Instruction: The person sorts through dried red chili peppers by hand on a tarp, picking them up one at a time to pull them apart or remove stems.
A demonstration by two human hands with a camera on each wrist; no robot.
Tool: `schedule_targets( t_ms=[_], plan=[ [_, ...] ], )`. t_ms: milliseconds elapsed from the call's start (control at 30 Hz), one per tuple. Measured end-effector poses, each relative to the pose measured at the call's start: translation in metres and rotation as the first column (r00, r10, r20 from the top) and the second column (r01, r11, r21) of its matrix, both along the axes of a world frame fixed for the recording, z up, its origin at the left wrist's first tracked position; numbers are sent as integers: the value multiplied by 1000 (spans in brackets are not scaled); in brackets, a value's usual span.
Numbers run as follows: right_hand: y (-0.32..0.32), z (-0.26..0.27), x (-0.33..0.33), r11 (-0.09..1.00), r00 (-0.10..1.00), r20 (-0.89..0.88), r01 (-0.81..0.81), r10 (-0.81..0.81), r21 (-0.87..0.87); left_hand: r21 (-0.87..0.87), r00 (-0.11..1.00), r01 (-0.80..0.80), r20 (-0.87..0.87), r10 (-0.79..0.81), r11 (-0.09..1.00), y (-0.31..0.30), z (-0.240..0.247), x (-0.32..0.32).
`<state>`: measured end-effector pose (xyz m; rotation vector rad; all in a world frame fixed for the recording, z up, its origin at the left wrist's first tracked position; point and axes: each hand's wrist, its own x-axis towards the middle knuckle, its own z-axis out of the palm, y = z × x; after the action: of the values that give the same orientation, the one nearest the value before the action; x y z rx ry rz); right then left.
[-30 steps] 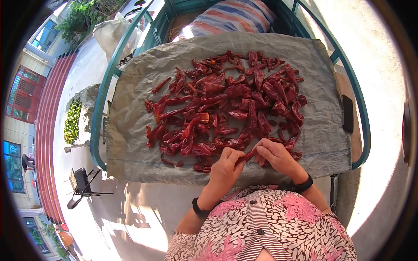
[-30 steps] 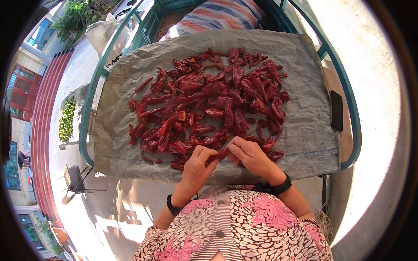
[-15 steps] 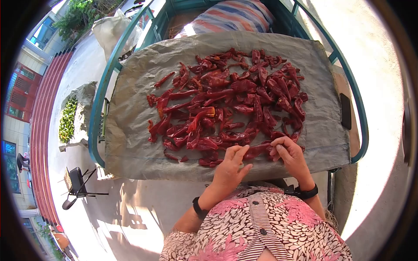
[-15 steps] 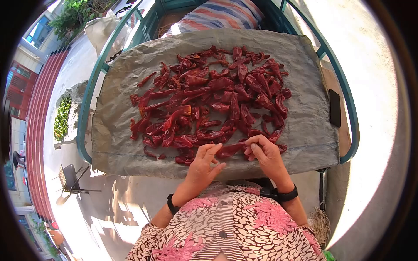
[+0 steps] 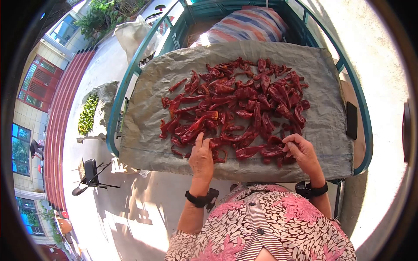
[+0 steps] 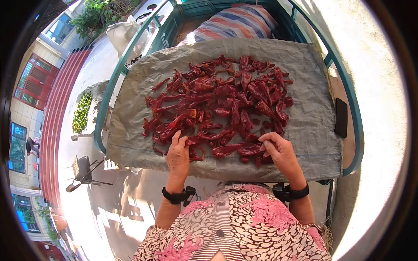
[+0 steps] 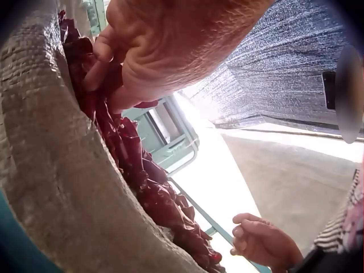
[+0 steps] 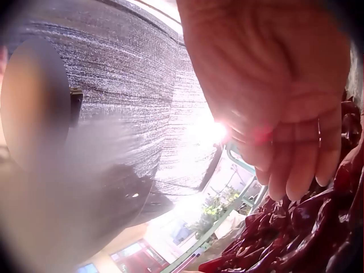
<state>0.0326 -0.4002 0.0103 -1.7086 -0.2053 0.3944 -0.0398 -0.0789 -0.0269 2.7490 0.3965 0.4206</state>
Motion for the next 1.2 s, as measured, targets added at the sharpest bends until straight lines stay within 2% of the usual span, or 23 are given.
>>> schedule_targets(
  t_ms=[133,167,233,333,367,467,567,667,767,800,867,967,1067,1167,1200],
  plan=[
    [6,4,1,989,989,-2,-148,148,6,-33,986,101,134,-95,994,-18,19,-4],
    [8,11,1,970,970,28,-241,241,9,-24,972,200,134,-195,979,-29,28,-5],
    [9,14,1,944,938,100,-328,330,-38,-13,911,395,129,-391,918,-61,44,-6],
    [26,17,-3,899,873,224,-399,432,-180,-86,836,548,50,-546,832,-101,45,-2],
    [28,15,-3,881,845,266,-409,464,-236,-124,850,520,-25,-527,845,-108,43,-2],
    [20,1,2,908,852,316,-406,418,-104,-185,867,498,92,-489,847,-117,48,2],
    [13,5,7,860,846,161,-508,509,-53,-164,868,495,67,-491,853,-119,44,-4],
    [8,9,15,841,832,124,-536,541,-73,-151,909,417,57,-413,896,-116,41,-10],
    [0,-19,33,941,854,396,-310,338,-135,-93,958,286,2,-287,954,-102,45,-9],
    [-3,-18,39,956,858,441,-174,264,-235,-63,968,252,7,-253,966,-96,46,-6],
    [-7,-15,51,909,828,545,121,128,-398,-6,982,186,18,-186,983,-86,47,-2],
    [-11,-27,69,814,799,583,235,150,-531,-57,985,174,28,-173,983,-76,51,12],
    [-9,-30,74,699,889,421,186,180,-691,-95,985,174,35,-171,980,-70,45,29],
    [-9,-40,79,698,863,466,212,195,-684,-110,978,198,89,-188,974,-79,45,41],
    [-8,-39,78,749,837,528,260,140,-610,-113,974,210,113,-197,971,-82,46,44]
  ],
)
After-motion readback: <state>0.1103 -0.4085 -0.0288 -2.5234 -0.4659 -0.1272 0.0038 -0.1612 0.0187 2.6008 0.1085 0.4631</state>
